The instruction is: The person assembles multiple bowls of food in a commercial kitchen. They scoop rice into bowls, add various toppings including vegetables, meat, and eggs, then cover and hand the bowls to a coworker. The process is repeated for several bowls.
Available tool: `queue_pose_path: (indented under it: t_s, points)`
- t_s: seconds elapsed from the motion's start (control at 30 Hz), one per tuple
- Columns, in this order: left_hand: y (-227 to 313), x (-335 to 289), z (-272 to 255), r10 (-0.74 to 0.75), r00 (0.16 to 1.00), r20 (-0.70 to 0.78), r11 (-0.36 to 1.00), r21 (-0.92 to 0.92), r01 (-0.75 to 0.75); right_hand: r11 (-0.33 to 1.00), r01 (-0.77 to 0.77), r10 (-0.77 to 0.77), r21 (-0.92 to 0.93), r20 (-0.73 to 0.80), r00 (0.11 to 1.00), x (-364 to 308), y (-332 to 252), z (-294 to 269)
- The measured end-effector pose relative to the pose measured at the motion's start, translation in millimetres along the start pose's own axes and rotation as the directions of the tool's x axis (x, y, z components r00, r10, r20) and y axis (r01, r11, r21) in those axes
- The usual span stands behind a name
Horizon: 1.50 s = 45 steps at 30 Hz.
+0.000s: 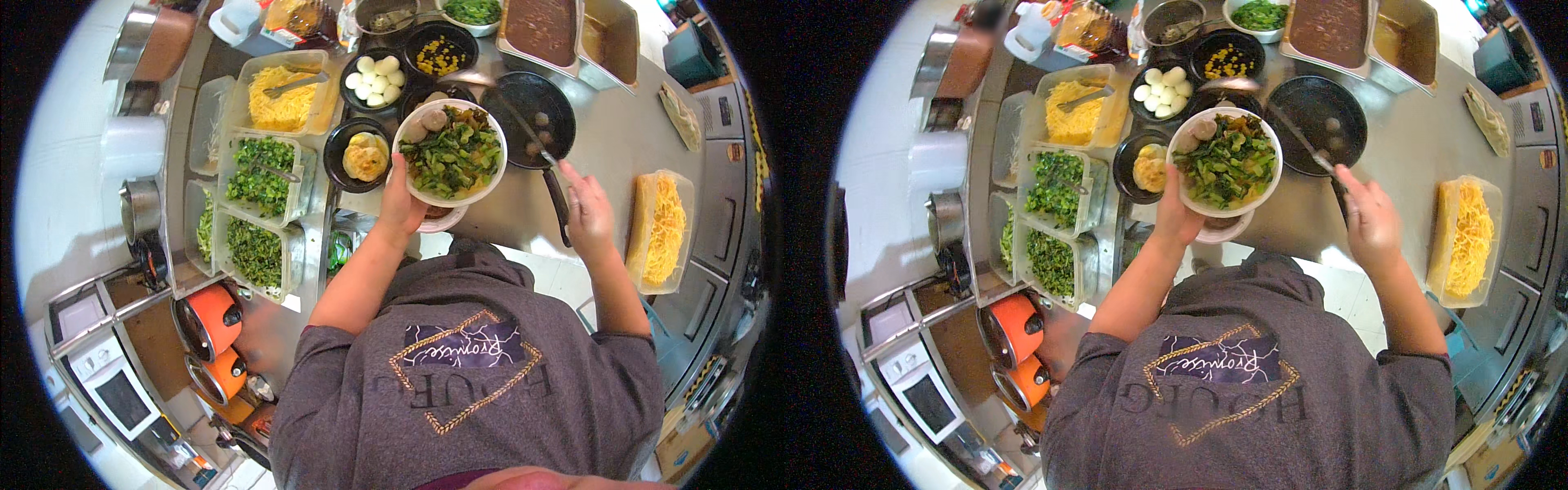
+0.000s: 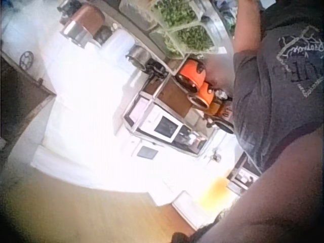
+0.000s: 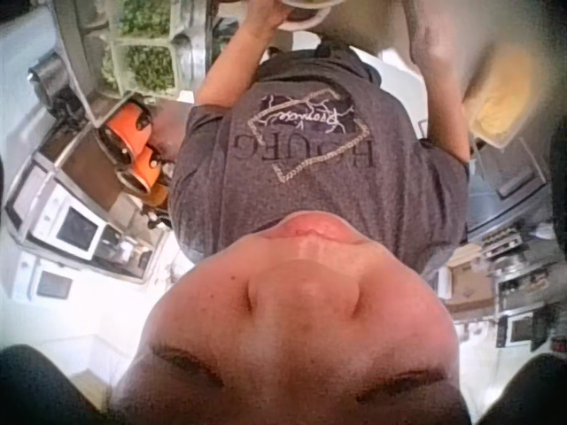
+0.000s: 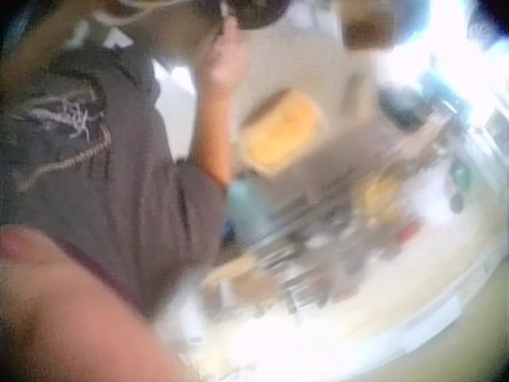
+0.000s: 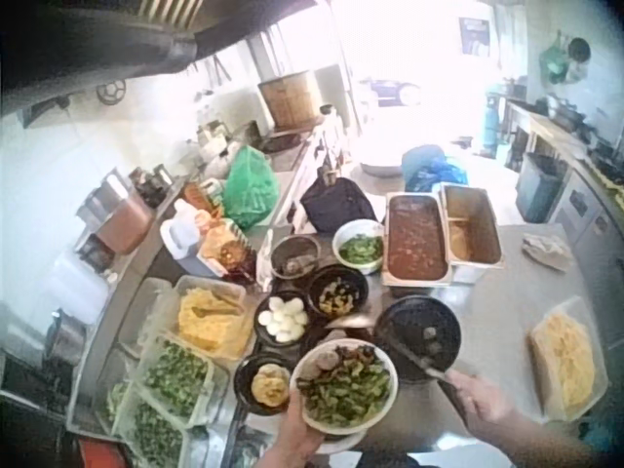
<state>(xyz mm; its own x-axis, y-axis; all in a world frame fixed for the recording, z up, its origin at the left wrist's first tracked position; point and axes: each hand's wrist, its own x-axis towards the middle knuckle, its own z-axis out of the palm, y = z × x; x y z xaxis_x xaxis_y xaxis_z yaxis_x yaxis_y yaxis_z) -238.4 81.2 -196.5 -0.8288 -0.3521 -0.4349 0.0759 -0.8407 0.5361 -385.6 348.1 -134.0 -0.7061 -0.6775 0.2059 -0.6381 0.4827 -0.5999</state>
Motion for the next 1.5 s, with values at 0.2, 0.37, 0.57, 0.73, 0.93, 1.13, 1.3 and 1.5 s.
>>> queue_pose_path:
  t_s: [0.2,0.37,0.57,0.73,0.93,1.13,1.3,1.5]
  points:
    - [27.7,-50.7,-27.9,0.093,0.992,-0.082,0.992,-0.081,-0.099,0.874,-0.204,0.246,-0.441,0.038,0.969,-1.2,53.3,16.6]
    - [48.3,-127.9,-74.7,0.255,0.952,-0.169,0.943,-0.174,-0.284,0.730,-0.004,0.116,-0.684,0.118,0.986,16.0,55.0,39.7]
    - [34.9,-255.6,-137.5,0.456,0.720,-0.523,0.770,-0.174,-0.614,0.924,0.361,-0.378,0.122,0.174,0.909,76.6,-99.2,133.4]
    - [2.0,-382.7,-200.2,0.624,0.469,-0.624,0.581,-0.030,-0.813,0.697,0.303,-0.675,0.650,0.450,0.585,59.4,-329.1,239.9]
    - [-18.7,-498.5,-273.1,0.535,0.182,-0.825,0.362,0.029,-0.932,0.633,-0.623,-0.538,0.459,0.840,0.072,-36.8,-582.8,388.2]
    - [-20.1,-577.0,-318.4,0.489,0.068,-0.870,0.259,0.070,-0.963,0.808,-0.243,-0.521,0.537,0.843,0.133,-76.7,-698.5,476.0]
    - [-11.3,-596.9,-349.6,0.517,0.029,-0.855,0.167,0.067,-0.984,0.361,0.877,-0.804,0.316,0.583,0.121,-56.8,-702.7,459.9]
    - [7.2,-602.8,-367.3,0.538,0.025,-0.843,0.155,0.069,-0.985,0.672,0.581,-0.582,0.458,0.812,0.033,-58.1,-718.8,418.8]
